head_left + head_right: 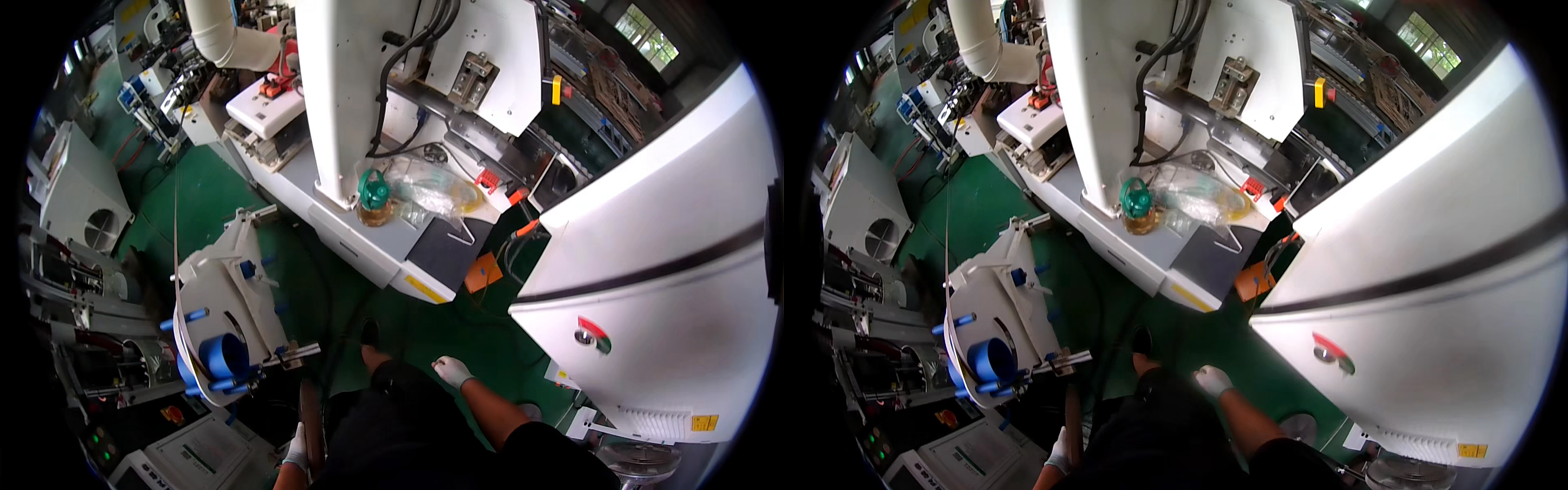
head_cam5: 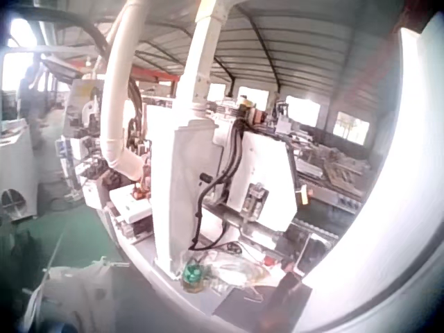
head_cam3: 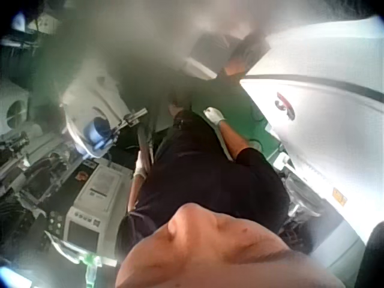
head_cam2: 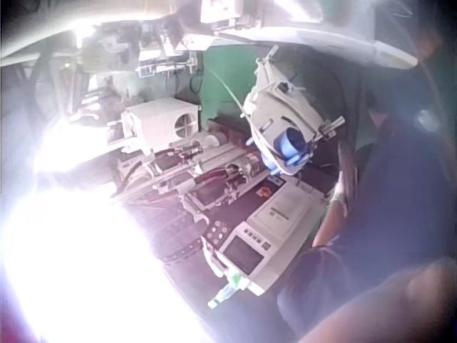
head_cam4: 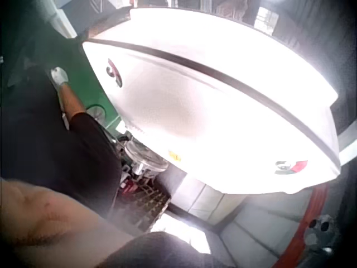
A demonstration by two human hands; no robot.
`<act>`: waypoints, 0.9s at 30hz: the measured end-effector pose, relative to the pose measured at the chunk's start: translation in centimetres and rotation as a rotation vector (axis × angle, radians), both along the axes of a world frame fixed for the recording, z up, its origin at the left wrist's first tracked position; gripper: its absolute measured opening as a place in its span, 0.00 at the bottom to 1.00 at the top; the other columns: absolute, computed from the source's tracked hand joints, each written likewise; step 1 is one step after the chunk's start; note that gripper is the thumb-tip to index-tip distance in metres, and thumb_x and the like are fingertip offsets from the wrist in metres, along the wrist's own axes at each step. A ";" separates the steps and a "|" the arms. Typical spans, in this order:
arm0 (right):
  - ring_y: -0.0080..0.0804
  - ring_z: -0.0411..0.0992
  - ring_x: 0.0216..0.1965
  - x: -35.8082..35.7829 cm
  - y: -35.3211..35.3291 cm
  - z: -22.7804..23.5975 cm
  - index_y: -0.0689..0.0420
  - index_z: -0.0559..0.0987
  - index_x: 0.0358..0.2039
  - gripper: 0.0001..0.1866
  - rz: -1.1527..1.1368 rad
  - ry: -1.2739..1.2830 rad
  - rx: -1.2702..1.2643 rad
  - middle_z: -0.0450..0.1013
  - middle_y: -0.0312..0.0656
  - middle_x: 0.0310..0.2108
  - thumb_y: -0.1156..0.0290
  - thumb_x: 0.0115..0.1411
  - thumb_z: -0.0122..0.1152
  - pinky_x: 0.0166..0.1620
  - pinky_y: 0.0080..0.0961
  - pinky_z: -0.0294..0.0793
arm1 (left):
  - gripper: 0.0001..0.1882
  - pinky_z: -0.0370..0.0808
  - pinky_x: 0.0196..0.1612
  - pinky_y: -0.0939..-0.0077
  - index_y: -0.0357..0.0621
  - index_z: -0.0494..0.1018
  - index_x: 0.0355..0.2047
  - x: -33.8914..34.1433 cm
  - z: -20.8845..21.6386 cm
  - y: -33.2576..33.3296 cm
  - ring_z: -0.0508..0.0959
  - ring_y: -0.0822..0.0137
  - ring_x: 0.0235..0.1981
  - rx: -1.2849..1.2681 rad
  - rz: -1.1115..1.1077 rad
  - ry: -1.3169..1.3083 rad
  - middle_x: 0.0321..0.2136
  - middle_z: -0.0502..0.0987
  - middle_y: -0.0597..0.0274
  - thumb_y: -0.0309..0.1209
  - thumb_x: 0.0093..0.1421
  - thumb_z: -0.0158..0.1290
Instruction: The person repeatedly picks up brown rectangular boards from a stack, places them on a CNC machine table, and removes them after processing. The person also handles a brown circular object and a white plastic frame, placing them on a stand.
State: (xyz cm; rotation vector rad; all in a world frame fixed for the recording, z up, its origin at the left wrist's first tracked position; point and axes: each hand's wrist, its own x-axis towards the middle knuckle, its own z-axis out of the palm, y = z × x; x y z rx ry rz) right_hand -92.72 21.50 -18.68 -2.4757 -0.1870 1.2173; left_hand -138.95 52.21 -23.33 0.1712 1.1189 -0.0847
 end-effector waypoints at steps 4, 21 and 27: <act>0.50 0.78 0.47 6.3 3.1 1.2 0.55 0.82 0.46 0.20 -0.092 -0.072 0.180 0.81 0.50 0.45 0.53 0.65 0.57 0.52 0.38 0.75 | 0.39 0.79 0.44 0.65 0.36 0.76 0.55 17.5 12.6 8.5 0.83 0.60 0.37 0.475 -0.527 0.252 0.40 0.83 0.53 0.63 0.70 0.42; 0.44 0.75 0.55 16.5 28.7 22.8 0.57 0.80 0.53 0.18 0.337 -0.099 0.488 0.79 0.49 0.52 0.61 0.69 0.56 0.58 0.36 0.73 | 0.31 0.65 0.63 0.54 0.43 0.75 0.56 55.3 24.6 19.3 0.77 0.46 0.57 1.159 -2.132 -0.909 0.53 0.79 0.47 0.52 0.72 0.33; 0.47 0.74 0.55 13.3 27.4 19.7 0.57 0.81 0.54 0.22 0.009 0.398 0.330 0.77 0.52 0.53 0.59 0.70 0.47 0.61 0.35 0.69 | 0.36 0.65 0.65 0.60 0.44 0.77 0.57 60.4 25.1 17.9 0.72 0.46 0.62 1.020 -2.580 -0.842 0.57 0.76 0.42 0.59 0.68 0.37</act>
